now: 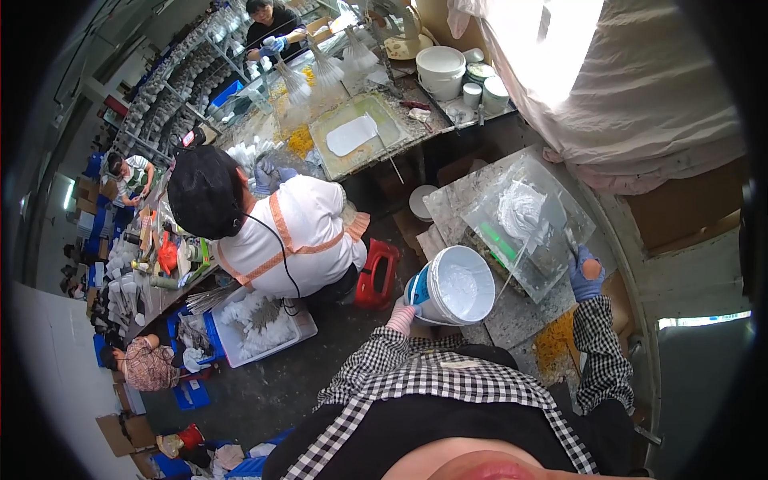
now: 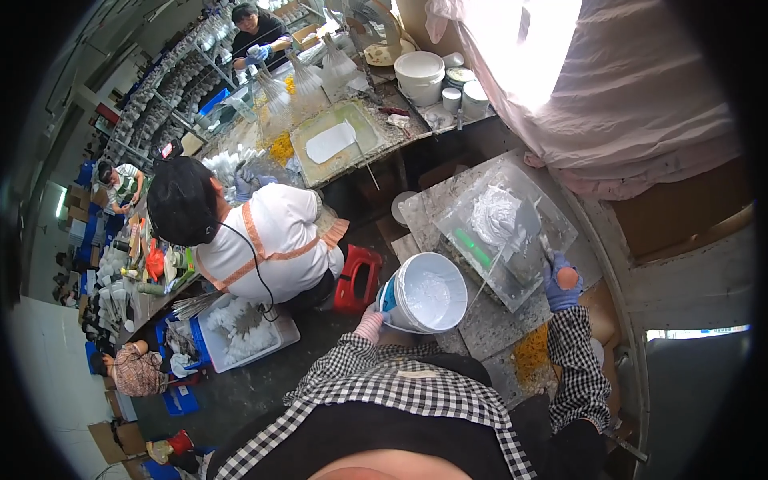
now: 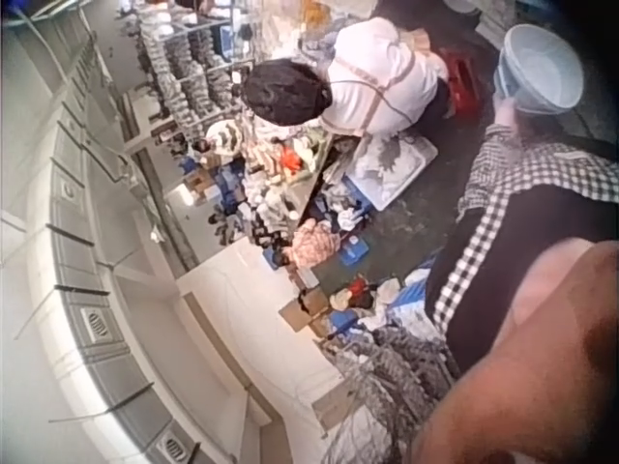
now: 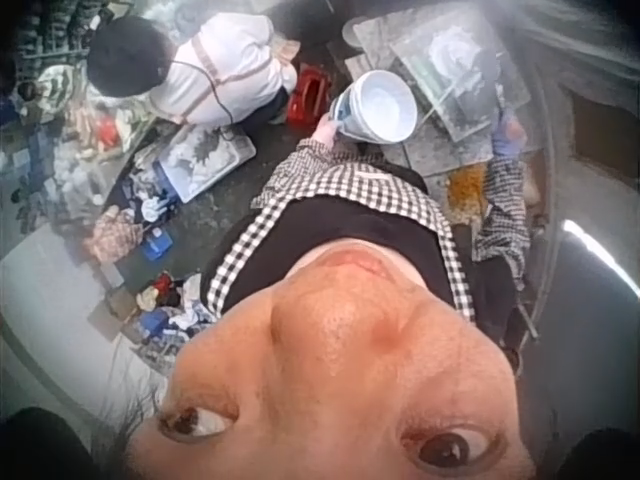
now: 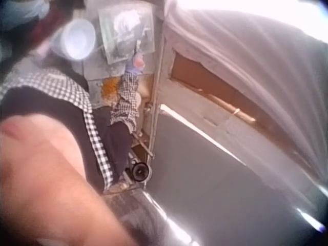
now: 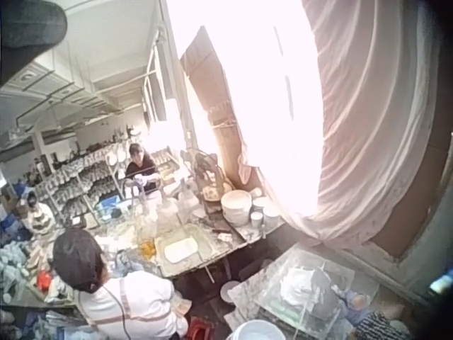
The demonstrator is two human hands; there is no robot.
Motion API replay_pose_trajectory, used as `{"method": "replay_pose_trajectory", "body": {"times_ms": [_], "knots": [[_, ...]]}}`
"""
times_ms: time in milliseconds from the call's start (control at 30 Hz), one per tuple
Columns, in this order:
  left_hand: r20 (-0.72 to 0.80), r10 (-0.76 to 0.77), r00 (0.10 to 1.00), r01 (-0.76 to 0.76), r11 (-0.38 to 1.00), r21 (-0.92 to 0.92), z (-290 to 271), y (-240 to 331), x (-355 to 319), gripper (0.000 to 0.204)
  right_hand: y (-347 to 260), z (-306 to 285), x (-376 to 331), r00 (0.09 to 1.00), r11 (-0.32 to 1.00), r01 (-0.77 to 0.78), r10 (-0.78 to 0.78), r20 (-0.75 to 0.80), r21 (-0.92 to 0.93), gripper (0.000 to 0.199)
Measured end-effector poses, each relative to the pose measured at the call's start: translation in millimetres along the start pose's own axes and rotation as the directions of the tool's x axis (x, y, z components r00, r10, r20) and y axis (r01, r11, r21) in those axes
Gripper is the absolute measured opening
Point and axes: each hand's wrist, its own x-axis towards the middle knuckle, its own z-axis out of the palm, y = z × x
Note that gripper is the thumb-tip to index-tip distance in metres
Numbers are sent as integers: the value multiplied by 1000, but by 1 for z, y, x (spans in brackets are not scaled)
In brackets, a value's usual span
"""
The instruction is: Handling manufacturing materials and stirring adhesive paste with a spatula in a workshop setting.
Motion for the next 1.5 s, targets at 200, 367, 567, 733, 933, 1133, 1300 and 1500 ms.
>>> {"method": "replay_pose_trajectory", "body": {"times_ms": [200, 367, 567, 733, 933, 1133, 1300, 1500], "knots": [[-28, 2, 1000, -4, 998, -66, 0, -3, -3, 58, 1, 1, -3, 1000, 999, -26, 26, -17, -19, 33], [-79, -38, 996, 36, 999, -30, -1, -2, -3, 53, -3, -3, -5, 976, 994, -102, 107, 190, -34, 38], [31, -17, 999, 17, 1000, 11, -8, -6, 7, 57, 3, 2, 5, 957, 914, -284, 289, 27, 290, 45], [-10, -36, 999, 35, 996, -87, -20, -23, 23, 49, 10, 10, 5, 848, 528, -527, 276, 452, 666, 46], [21, -113, 993, 113, 993, -20, -15, -7, 8, 43, 2, 12, -7, 652, -253, -721, 65, 755, 645, 29], [-60, -129, 990, 130, 991, 18, 1, 14, -13, 41, 1, 24, -16, 626, -513, -720, -192, 756, 467, 29], [-15, -111, 994, 110, 993, -30, 3, 17, -17, 41, -3, 35, -25, 736, -524, -642, -215, 642, 560, 28], [20, 36, 999, -41, 917, 397, -6, 19, -21, 17, -8, 53, -19, 823, -9, -555, 140, 550, 832, 39]]}}
